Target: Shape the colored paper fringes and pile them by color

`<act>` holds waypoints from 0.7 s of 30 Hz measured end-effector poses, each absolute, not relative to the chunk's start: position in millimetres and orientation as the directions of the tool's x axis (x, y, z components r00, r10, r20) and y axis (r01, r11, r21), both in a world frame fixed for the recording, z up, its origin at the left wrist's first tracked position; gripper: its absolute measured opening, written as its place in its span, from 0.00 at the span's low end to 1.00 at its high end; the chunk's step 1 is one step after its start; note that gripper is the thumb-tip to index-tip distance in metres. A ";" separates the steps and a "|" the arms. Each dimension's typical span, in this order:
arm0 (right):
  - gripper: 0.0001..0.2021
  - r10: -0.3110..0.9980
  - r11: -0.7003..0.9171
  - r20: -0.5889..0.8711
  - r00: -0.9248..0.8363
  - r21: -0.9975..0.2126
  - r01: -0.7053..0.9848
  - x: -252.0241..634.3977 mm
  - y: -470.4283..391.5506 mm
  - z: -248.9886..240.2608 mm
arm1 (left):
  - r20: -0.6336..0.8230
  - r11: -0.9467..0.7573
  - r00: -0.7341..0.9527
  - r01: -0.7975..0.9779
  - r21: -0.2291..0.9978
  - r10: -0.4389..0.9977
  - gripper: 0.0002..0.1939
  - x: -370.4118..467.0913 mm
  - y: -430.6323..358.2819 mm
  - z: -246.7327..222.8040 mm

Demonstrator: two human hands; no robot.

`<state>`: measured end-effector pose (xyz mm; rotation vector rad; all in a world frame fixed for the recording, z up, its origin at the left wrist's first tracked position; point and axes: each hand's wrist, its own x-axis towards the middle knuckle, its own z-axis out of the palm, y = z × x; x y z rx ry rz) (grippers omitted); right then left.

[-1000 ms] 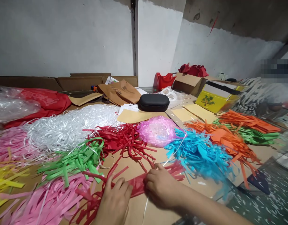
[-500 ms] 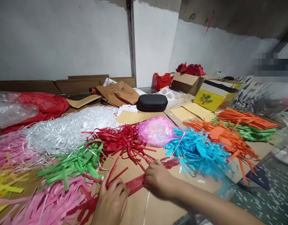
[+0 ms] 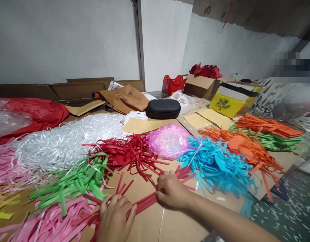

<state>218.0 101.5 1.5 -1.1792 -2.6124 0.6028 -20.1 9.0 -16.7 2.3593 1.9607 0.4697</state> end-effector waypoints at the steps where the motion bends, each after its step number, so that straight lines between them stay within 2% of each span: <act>1: 0.09 0.757 0.591 0.023 -0.653 -0.451 0.668 217.5 101.3 1.5 | 0.230 -0.215 0.168 0.957 0.194 0.959 0.14 -20.6 9.2 -17.3; 3: 0.08 0.764 0.580 0.023 -0.644 -0.461 0.672 217.8 101.3 2.2 | 0.283 -0.240 0.192 0.960 0.144 0.940 0.12 -21.0 9.7 -17.1; 6: 0.03 0.775 0.566 0.041 -0.631 -0.491 0.663 224.1 101.8 5.0 | 0.379 -0.301 0.256 0.952 0.062 0.889 0.04 -20.4 8.2 -15.8; 7: 0.08 0.747 0.600 0.071 -0.662 -0.502 0.623 227.9 102.3 6.5 | 0.403 -0.326 0.283 0.944 0.041 0.870 0.08 -19.6 6.8 -15.7; 9: 0.13 0.623 0.728 0.163 -0.765 -0.481 0.489 236.3 103.7 10.3 | 0.443 -0.367 0.319 0.930 0.024 0.838 0.16 -17.1 3.4 -15.7; 10: 0.11 0.547 0.792 0.207 -0.811 -0.442 0.421 240.1 104.7 12.6 | 0.447 -0.376 0.326 0.926 0.027 0.833 0.17 -15.2 1.7 -15.6; 12: 0.04 0.445 0.867 0.246 -0.861 -0.358 0.345 245.1 107.4 18.0 | 0.447 -0.375 0.325 0.927 0.025 0.834 0.11 -10.9 -0.5 -14.2; 13: 0.05 0.442 0.871 0.239 -0.865 -0.346 0.349 246.1 108.8 21.0 | 0.439 -0.376 0.333 0.926 0.013 0.834 0.08 -8.5 -0.8 -12.8; 17: 0.04 0.533 0.802 0.187 -0.825 -0.423 0.423 240.5 111.4 32.0 | 0.413 -0.370 0.337 0.929 0.001 0.846 0.07 -0.3 2.8 -6.2; 19: 0.06 0.557 0.798 0.190 -0.808 -0.393 0.457 233.9 108.2 33.0 | 0.411 -0.352 0.310 0.935 0.028 0.857 0.07 0.7 5.2 -4.7; 21: 0.08 0.523 0.836 0.203 -0.828 -0.312 0.452 227.7 103.1 28.6 | 0.422 -0.348 0.298 0.937 0.044 0.856 0.08 -2.5 6.2 -4.8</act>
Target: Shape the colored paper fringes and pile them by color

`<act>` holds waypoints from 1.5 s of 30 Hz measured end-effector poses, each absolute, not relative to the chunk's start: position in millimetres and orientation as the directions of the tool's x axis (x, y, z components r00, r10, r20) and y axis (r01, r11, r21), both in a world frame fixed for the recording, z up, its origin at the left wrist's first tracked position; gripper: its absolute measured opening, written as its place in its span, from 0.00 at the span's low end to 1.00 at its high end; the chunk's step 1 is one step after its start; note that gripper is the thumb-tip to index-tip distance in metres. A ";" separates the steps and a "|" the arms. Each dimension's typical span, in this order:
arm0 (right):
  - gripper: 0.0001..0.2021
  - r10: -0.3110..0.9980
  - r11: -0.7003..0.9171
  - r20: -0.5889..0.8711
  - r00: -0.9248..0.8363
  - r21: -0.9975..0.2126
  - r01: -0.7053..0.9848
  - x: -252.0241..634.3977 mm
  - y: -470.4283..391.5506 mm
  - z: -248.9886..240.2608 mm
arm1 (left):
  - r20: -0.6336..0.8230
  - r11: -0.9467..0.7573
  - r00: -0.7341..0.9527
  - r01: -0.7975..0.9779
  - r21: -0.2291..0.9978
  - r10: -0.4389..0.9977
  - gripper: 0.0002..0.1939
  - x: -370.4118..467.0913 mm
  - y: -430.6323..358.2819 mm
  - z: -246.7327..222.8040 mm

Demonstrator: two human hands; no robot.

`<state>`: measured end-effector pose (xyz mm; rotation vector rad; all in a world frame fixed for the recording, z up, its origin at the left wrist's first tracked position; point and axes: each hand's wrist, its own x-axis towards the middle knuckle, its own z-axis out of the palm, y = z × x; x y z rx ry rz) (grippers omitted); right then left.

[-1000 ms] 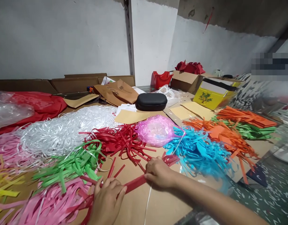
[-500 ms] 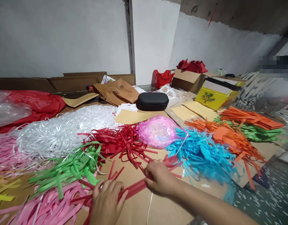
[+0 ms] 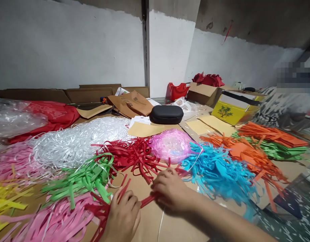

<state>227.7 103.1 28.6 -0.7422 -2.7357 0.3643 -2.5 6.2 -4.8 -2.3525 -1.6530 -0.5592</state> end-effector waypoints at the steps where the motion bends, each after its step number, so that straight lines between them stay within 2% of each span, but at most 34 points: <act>1: 0.08 0.505 0.852 0.206 -0.838 -0.273 0.446 225.7 101.0 24.6 | 0.425 -0.360 0.309 0.932 0.044 0.851 0.08 -5.9 6.1 -5.1; 3: 0.08 0.500 0.857 0.202 -0.842 -0.254 0.448 224.8 99.8 14.6 | 0.414 -0.407 0.360 0.913 0.028 0.836 0.09 -15.8 5.2 -6.2; 4: 0.09 0.521 0.841 0.200 -0.830 -0.284 0.460 226.1 101.1 9.5 | 0.409 -0.429 0.382 0.903 0.026 0.829 0.09 -21.4 4.7 -7.0; 7: 0.07 0.623 0.733 0.176 -0.762 -0.472 0.490 233.2 110.3 -2.6 | 0.405 -0.425 0.356 0.900 0.093 0.842 0.05 -36.3 3.7 -11.5; 9: 0.08 0.672 0.667 0.151 -0.725 -0.549 0.504 236.9 117.1 -6.9 | 0.359 -0.375 0.300 0.913 0.160 0.884 0.02 -41.8 3.4 -16.3; 12: 0.07 0.699 0.635 0.134 -0.702 -0.568 0.524 236.3 122.7 -8.7 | 0.319 -0.321 0.244 0.921 0.219 0.916 0.05 -43.3 4.1 -23.9; 14: 0.06 0.714 0.623 0.129 -0.689 -0.567 0.540 232.4 123.2 -8.5 | 0.343 -0.318 0.236 0.925 0.208 0.909 0.06 -41.5 5.7 -27.5; 19: 0.08 0.752 0.592 0.118 -0.648 -0.553 0.586 222.8 122.3 -6.1 | 0.442 -0.354 0.291 0.933 0.066 0.849 0.08 -36.2 11.6 -28.9; 22: 0.06 0.751 0.603 0.140 -0.645 -0.541 0.586 225.7 123.0 -4.0 | 0.465 -0.365 0.303 0.930 0.046 0.832 0.02 -32.0 11.6 -26.3; 23: 0.06 0.738 0.620 0.150 -0.658 -0.536 0.573 228.3 123.1 -3.3 | 0.474 -0.378 0.307 0.924 0.060 0.825 0.06 -29.7 10.7 -25.3; 25: 0.06 0.651 0.713 0.203 -0.732 -0.494 0.497 234.3 122.5 -2.0 | 0.508 -0.405 0.305 0.909 0.096 0.806 0.15 -23.7 8.4 -23.3; 26: 0.06 0.581 0.780 0.248 -0.775 -0.443 0.443 236.8 121.8 -1.5 | 0.525 -0.417 0.305 0.903 0.106 0.794 0.16 -20.2 7.5 -22.2; 29: 0.06 0.364 0.929 0.363 -0.858 -0.206 0.307 239.3 118.9 -1.0 | 0.548 -0.439 0.328 0.895 0.080 0.769 0.10 -10.2 8.1 -18.2; 30: 0.07 0.334 0.942 0.380 -0.862 -0.150 0.299 238.3 118.3 -1.3 | 0.550 -0.449 0.336 0.890 0.080 0.765 0.09 -7.6 9.6 -16.6; 32: 0.07 0.361 0.932 0.373 -0.855 -0.164 0.322 235.1 119.0 -2.6 | 0.551 -0.452 0.319 0.883 0.122 0.771 0.07 -3.5 13.7 -13.3; 34: 0.04 0.434 0.893 0.336 -0.836 -0.285 0.348 232.8 122.6 -3.9 | 0.548 -0.441 0.287 0.882 0.170 0.786 0.07 -0.9 17.8 -11.1; 36: 0.04 0.486 0.849 0.298 -0.822 -0.386 0.362 233.0 127.9 -4.1 | 0.535 -0.429 0.281 0.887 0.173 0.797 0.07 0.3 20.8 -10.8; 38: 0.05 0.496 0.836 0.285 -0.820 -0.414 0.361 234.6 131.8 -2.0 | 0.537 -0.416 0.283 0.898 0.143 0.795 0.06 0.1 22.3 -12.4; 42: 0.01 0.475 0.860 0.316 -0.821 -0.366 0.356 233.3 126.3 6.8 | 0.555 -0.407 0.329 0.913 0.019 0.764 0.05 -2.2 21.6 -17.1; 45: 0.07 0.383 0.924 0.386 -0.839 -0.174 0.341 225.0 112.4 6.9 | 0.560 -0.423 0.385 0.904 -0.067 0.734 0.11 -3.1 17.9 -19.6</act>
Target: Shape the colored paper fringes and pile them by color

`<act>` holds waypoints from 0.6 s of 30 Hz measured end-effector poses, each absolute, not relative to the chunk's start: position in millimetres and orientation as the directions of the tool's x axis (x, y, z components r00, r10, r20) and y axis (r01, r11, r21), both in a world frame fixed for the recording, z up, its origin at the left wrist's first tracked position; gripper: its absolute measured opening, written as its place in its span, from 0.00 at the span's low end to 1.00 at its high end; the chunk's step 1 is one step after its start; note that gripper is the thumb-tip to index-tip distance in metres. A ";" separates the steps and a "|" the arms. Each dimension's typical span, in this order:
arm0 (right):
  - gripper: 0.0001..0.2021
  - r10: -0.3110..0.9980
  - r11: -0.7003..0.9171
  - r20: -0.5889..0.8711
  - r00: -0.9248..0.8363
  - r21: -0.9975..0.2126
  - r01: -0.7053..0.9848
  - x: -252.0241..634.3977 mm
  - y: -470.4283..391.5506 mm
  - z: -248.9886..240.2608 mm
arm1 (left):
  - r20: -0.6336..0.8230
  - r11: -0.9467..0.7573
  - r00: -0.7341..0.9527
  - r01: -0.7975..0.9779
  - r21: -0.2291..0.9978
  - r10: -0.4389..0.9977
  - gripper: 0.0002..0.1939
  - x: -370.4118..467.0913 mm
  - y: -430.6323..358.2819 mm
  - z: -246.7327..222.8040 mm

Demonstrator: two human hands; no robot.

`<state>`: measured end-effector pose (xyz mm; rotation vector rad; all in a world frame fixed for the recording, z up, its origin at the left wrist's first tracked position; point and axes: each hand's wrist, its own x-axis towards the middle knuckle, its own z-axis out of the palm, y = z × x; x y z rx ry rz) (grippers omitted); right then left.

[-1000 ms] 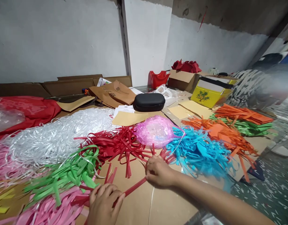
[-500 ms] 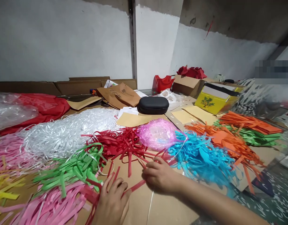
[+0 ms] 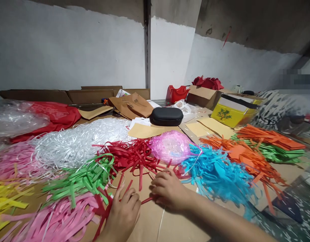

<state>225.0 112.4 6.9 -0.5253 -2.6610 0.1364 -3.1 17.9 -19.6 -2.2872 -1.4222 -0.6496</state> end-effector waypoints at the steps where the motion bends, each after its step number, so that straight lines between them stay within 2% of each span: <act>1: 0.06 0.336 0.940 0.408 -0.849 -0.087 0.330 222.2 108.1 4.4 | 0.560 -0.430 0.400 0.899 -0.085 0.726 0.14 -3.4 16.1 -20.3; 3: 0.06 0.265 0.948 0.443 -0.857 0.042 0.315 219.7 103.2 -2.8 | 0.565 -0.441 0.423 0.890 -0.113 0.709 0.18 -5.4 11.9 -21.5; 5: 0.07 0.263 0.944 0.457 -0.850 0.059 0.324 222.7 104.0 -10.3 | 0.574 -0.448 0.423 0.888 -0.107 0.701 0.21 -10.4 7.4 -21.9; 6: 0.07 0.295 0.941 0.460 -0.837 0.013 0.339 225.9 106.3 -13.2 | 0.578 -0.448 0.403 0.891 -0.072 0.709 0.22 -14.3 5.5 -21.9; 8: 0.07 0.416 0.909 0.419 -0.807 -0.169 0.381 233.2 113.0 -16.8 | 0.560 -0.450 0.352 0.892 0.041 0.750 0.19 -24.2 2.8 -22.0; 11: 0.07 0.561 0.804 0.293 -0.774 -0.414 0.426 239.4 123.6 -18.2 | 0.474 -0.436 0.321 0.886 0.155 0.820 0.07 -39.5 3.0 -25.2; 13: 0.07 0.597 0.764 0.237 -0.767 -0.461 0.452 237.7 128.0 -17.3 | 0.417 -0.389 0.286 0.903 0.185 0.863 0.05 -45.3 5.0 -28.7; 15: 0.07 0.629 0.739 0.211 -0.748 -0.459 0.493 232.6 129.6 -14.4 | 0.378 -0.319 0.218 0.920 0.227 0.900 0.10 -45.7 7.3 -29.9; 18: 0.07 0.682 0.705 0.184 -0.707 -0.423 0.570 224.1 128.8 -4.8 | 0.327 -0.270 0.185 0.933 0.236 0.927 0.10 -37.6 10.9 -23.0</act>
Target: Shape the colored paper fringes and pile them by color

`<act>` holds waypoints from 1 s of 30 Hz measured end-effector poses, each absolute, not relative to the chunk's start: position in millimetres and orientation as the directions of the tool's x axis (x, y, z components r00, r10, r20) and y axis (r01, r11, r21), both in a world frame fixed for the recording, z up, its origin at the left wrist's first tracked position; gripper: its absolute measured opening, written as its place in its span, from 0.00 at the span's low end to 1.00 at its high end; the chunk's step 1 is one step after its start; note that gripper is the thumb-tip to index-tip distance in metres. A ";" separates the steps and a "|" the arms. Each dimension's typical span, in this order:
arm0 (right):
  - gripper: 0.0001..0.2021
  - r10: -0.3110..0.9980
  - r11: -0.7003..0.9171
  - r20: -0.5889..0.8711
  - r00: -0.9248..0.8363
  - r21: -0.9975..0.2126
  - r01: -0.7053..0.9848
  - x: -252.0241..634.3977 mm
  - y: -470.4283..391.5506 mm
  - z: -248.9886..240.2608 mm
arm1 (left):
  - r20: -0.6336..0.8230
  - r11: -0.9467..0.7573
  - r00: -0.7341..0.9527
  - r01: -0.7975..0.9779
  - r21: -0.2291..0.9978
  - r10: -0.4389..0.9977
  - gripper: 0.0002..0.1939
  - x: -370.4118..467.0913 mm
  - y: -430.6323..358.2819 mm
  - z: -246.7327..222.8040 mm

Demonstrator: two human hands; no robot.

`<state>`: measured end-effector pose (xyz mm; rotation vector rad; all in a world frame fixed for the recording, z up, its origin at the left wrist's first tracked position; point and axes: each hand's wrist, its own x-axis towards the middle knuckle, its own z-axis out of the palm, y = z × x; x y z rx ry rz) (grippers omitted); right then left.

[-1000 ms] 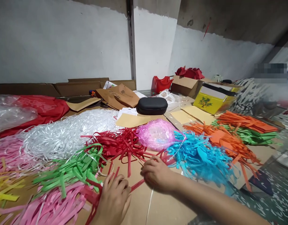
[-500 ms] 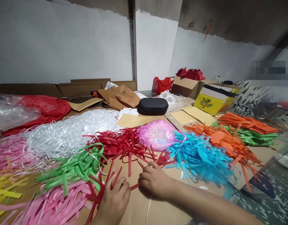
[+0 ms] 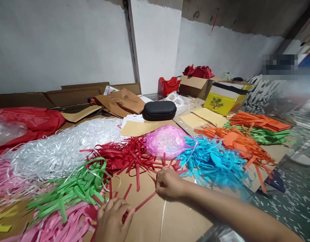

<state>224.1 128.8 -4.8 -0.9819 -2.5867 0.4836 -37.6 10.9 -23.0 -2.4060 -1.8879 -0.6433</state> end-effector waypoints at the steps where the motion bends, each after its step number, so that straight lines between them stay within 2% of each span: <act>1: 0.06 0.685 0.705 0.180 -0.706 -0.409 0.579 222.1 128.2 -0.7 | 0.313 -0.267 0.189 0.935 0.232 0.931 0.09 -33.3 12.0 -19.1; 4: 0.02 0.569 0.808 0.204 -0.796 -0.319 0.496 219.9 125.7 10.1 | 0.351 -0.325 0.243 0.925 0.195 0.904 0.11 -19.2 14.7 -9.7; 7: 0.07 0.354 0.935 0.266 -0.897 -0.098 0.340 220.6 121.6 13.5 | 0.489 -0.461 0.382 0.887 0.045 0.784 0.16 -5.5 14.8 -10.1; 9: 0.10 0.245 0.960 0.295 -0.924 0.058 0.273 221.0 119.5 12.3 | 0.520 -0.481 0.424 0.876 -0.029 0.742 0.09 2.8 15.1 -13.5; 11: 0.12 0.187 0.961 0.302 -0.935 0.143 0.238 220.6 120.1 10.1 | 0.498 -0.466 0.429 0.883 -0.055 0.754 0.05 10.3 17.9 -15.9; 16: 0.14 0.237 0.952 0.304 -0.923 0.114 0.282 218.3 131.1 7.1 | 0.450 -0.469 0.488 0.868 -0.161 0.748 0.12 20.4 39.0 -9.5; 20: 0.11 0.350 0.921 0.329 -0.877 0.047 0.386 226.8 113.7 34.2 | 0.525 -0.478 0.493 0.860 -0.177 0.694 0.14 18.9 44.7 19.1; 22: 0.10 0.422 0.896 0.380 -0.823 -0.035 0.443 236.5 88.4 66.9 | 0.568 -0.517 0.511 0.840 -0.168 0.645 0.15 17.5 32.5 43.2; 23: 0.12 0.472 0.875 0.415 -0.778 -0.113 0.470 241.7 73.9 86.2 | 0.581 -0.558 0.538 0.813 -0.167 0.610 0.16 17.2 22.4 56.4; 25: 0.14 0.570 0.821 0.428 -0.701 -0.342 0.458 250.4 46.5 122.5 | 0.614 -0.663 0.604 0.729 -0.168 0.508 0.17 18.6 -2.0 81.2; 26: 0.17 0.595 0.772 0.363 -0.717 -0.507 0.384 253.1 35.5 135.7 | 0.651 -0.716 0.622 0.678 -0.168 0.436 0.17 20.3 -14.6 91.2; 27: 0.20 0.601 0.664 0.261 -0.755 -0.689 0.291 254.3 26.8 143.7 | 0.670 -0.739 0.620 0.655 -0.156 0.409 0.16 22.6 -26.2 98.7; 28: 0.22 0.581 0.476 0.134 -0.803 -0.856 0.201 253.8 20.2 145.8 | 0.697 -0.749 0.605 0.646 -0.147 0.385 0.16 25.2 -36.0 103.6; 29: 0.24 0.545 0.224 0.009 -0.838 -0.965 0.135 251.7 15.4 142.1 | 0.721 -0.750 0.586 0.647 -0.141 0.370 0.16 27.8 -43.7 106.0; 30: 0.26 0.517 -0.032 -0.094 -0.851 -0.995 0.091 248.0 11.8 133.6 | 0.745 -0.741 0.561 0.658 -0.136 0.361 0.17 30.0 -49.1 106.2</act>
